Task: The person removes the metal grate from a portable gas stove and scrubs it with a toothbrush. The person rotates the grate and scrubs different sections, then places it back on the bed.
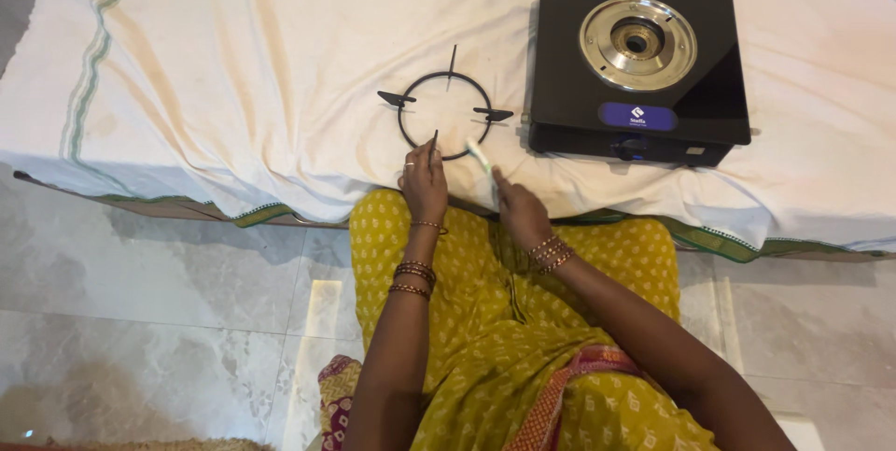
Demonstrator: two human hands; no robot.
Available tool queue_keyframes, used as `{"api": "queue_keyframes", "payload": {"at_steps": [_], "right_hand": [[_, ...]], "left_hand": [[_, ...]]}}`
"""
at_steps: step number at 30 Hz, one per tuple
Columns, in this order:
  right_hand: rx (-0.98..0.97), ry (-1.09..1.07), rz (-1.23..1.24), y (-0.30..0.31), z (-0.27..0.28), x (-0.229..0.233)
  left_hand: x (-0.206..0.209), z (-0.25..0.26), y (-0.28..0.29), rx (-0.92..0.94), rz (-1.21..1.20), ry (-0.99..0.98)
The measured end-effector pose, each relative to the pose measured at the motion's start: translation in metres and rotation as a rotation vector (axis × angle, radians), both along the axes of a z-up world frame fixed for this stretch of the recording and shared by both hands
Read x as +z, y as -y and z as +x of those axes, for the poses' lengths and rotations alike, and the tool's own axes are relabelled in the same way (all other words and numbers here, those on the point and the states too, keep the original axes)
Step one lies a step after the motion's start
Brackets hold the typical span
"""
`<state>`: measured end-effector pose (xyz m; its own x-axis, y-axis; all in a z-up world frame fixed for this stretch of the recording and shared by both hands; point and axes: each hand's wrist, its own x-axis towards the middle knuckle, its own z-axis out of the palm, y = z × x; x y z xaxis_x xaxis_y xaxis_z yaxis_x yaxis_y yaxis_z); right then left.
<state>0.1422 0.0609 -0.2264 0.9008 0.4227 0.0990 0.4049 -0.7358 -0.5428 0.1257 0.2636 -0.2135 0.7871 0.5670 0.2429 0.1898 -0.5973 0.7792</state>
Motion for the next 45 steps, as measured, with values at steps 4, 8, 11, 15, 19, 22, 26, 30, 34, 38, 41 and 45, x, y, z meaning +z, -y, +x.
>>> {"api": "queue_keyframes", "payload": {"at_steps": [4,8,11,15,19,22,26,30,34,38,41,45], "right_hand": [[0.118,-0.26,0.554,-0.016,-0.016,0.014],[-0.135,-0.871,0.798,-0.039,-0.036,0.038],[-0.182,-0.878,0.886,-0.055,-0.03,0.046],[-0.189,-0.872,1.004,-0.066,-0.001,0.046],[-0.242,-0.936,1.033,-0.065,-0.02,0.044],[-0.268,-0.964,1.074,-0.056,-0.056,0.038],[-0.239,-0.953,1.145,-0.049,-0.063,0.038],[-0.18,-0.785,0.97,-0.058,-0.032,0.049],[-0.171,-0.866,0.961,-0.06,0.007,0.06],[-0.201,-0.908,0.906,-0.052,-0.01,0.057],[-0.254,-0.958,0.98,-0.046,-0.05,0.047],[-0.26,-0.985,1.08,-0.043,-0.057,0.044]], "left_hand": [[0.0,-0.001,-0.006,-0.137,-0.275,0.08],[0.007,-0.005,0.0,-0.373,-0.85,0.186],[0.01,-0.003,0.013,-0.473,-0.962,0.145],[0.005,0.003,0.018,-0.521,-1.138,0.079],[0.007,0.003,0.017,-0.591,-1.153,0.137],[0.012,0.004,0.02,-0.613,-1.131,0.201],[0.018,0.0,0.023,-0.582,-1.034,0.205],[0.016,0.004,0.021,-0.574,-1.116,0.143],[0.012,0.002,0.017,-0.563,-1.187,0.062],[0.012,0.006,0.019,-0.555,-0.968,0.104],[0.01,0.007,0.02,-0.548,-0.972,0.131],[0.01,0.006,0.022,-0.549,-0.94,0.173]]}}
